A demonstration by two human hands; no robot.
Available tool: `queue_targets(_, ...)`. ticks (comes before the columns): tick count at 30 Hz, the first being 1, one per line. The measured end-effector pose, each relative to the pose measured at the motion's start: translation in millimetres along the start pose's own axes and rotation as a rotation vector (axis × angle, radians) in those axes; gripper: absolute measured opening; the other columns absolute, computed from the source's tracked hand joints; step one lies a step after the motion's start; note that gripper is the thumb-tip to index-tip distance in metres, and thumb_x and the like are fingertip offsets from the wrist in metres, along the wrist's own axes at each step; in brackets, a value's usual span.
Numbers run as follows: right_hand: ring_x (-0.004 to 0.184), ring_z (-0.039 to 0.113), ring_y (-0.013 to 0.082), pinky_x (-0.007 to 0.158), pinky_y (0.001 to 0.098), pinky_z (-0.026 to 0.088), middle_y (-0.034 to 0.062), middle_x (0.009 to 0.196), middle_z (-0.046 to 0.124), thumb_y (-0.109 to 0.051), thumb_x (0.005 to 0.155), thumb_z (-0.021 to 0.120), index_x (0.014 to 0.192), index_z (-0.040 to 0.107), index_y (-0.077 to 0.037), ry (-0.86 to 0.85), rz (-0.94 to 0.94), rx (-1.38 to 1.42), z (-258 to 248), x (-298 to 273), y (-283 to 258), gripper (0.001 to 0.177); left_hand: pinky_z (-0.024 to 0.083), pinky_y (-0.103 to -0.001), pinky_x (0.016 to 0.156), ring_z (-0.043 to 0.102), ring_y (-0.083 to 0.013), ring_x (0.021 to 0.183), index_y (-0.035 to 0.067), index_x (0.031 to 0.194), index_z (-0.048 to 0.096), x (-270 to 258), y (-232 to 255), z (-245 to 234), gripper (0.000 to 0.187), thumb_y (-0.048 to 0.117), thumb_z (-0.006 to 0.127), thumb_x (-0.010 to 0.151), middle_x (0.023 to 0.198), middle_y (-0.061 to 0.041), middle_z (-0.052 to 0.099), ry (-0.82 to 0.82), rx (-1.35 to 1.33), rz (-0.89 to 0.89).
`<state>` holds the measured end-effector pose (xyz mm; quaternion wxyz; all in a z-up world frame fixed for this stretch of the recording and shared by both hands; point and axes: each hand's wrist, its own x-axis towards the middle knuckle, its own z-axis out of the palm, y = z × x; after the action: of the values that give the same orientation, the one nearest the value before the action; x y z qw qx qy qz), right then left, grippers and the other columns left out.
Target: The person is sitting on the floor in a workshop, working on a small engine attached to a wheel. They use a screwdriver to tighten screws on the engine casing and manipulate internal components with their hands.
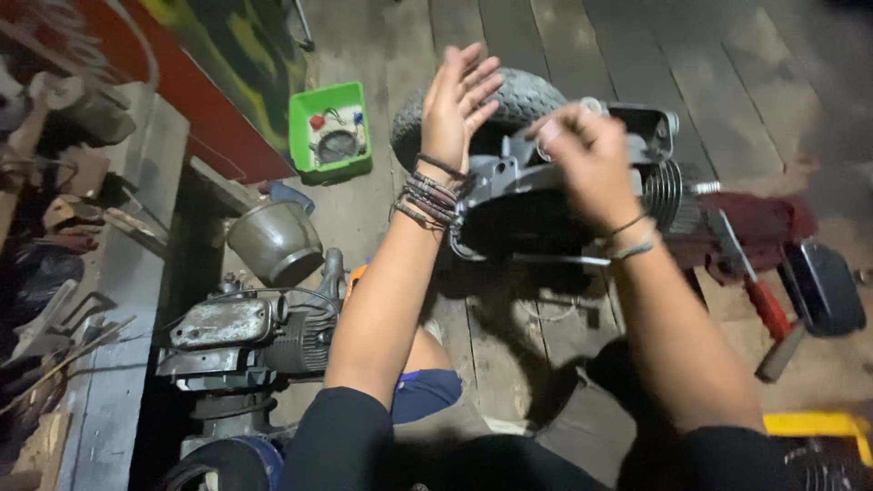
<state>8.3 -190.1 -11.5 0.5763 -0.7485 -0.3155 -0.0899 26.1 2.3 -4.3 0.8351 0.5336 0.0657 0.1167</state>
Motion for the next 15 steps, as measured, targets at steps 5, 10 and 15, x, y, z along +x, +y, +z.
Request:
queue_targets(5,0.092,0.060,0.0273,0.082,0.0367,0.048,0.0215,0.106,0.065,-0.011,0.118,0.037,0.095,0.058,0.003,0.220,-0.183,-0.049,-90,1,56,0.034,0.060,-0.032,0.092,0.071,-0.0171,0.102,0.009,0.118,0.065,-3,-32,3,0.021,0.021,0.053,0.107,0.107,-0.005,0.072,-0.252,0.548,0.723)
queue_targets(10,0.099,0.057,0.0282,0.094,0.0421,0.043,0.0163,0.104,0.062,-0.027,0.120,0.029,0.101,0.060,0.000,0.388,-0.123,-0.261,-130,-4,95,0.046,0.054,-0.036,0.078,0.066,-0.0240,0.089,0.007,0.110,0.067,-7,-48,19,0.017,0.016,0.054,0.104,0.098,-0.009,0.067,-0.361,0.810,0.850)
queue_targets(15,0.081,0.050,0.0134,0.073,0.0292,0.039,0.0060,0.098,0.062,-0.026,0.122,0.039,0.106,0.065,-0.005,0.260,0.120,-0.185,-144,-5,104,0.037,0.053,-0.036,0.082,0.066,-0.0247,0.090,0.006,0.104,0.067,1,-52,39,0.027,0.026,0.051,0.106,0.096,-0.009,0.066,-0.311,0.817,0.799)
